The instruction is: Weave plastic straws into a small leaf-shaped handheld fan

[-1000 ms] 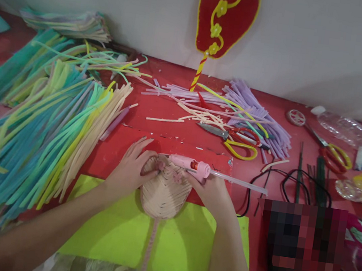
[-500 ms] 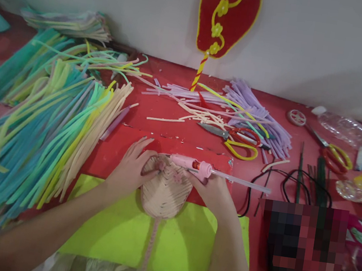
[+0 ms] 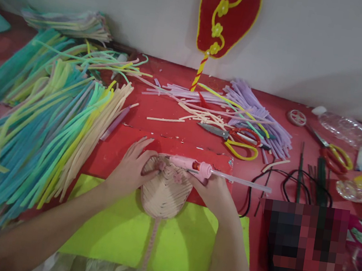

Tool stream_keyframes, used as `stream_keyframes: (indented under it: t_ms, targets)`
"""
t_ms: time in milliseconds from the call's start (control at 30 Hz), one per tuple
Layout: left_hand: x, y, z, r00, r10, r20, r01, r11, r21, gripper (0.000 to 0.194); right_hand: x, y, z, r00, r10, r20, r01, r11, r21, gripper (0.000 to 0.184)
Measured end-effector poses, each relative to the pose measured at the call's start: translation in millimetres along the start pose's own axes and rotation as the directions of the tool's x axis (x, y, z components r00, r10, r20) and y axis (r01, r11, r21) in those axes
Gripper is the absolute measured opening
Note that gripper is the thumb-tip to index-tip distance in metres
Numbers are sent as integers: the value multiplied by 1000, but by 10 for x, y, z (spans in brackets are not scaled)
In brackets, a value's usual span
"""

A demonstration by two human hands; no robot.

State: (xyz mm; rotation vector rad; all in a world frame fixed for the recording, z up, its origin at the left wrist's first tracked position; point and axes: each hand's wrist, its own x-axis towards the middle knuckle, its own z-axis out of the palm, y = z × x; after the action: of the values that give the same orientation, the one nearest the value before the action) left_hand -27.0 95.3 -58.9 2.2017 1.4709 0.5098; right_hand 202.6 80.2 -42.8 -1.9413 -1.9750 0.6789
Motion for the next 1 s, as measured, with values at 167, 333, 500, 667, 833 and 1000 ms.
stream_keyframes:
  t_ms: [167,333,500,667,833,1000]
  targets:
    - [-1,-6,3,1000,-1,1,1,1000,-2,30,7,9,15,1000,-16,8,16,1000,-26,43]
    - [-3,-6,0,1000,4,-5,-4,1000,-13,30,6,-10,7,1000,-9,13,9,999,-47,41]
    - [-4,-11,6,1000,11,-9,-10,1000,5,30,-32,-4,40,999,32,26,-33,999,20,35]
    - [0,-11,9,1000,10,-4,-10,1000,8,29,-81,-3,77,997,68,23,-69,997,46,36]
    - [5,-5,9,1000,14,-8,-14,1000,11,28,-86,-14,109,997,79,15,-80,997,17,39]
    - [4,-5,13,1000,3,-1,-3,1000,20,29,-83,29,140,998,0,-59,-4,998,-55,42]
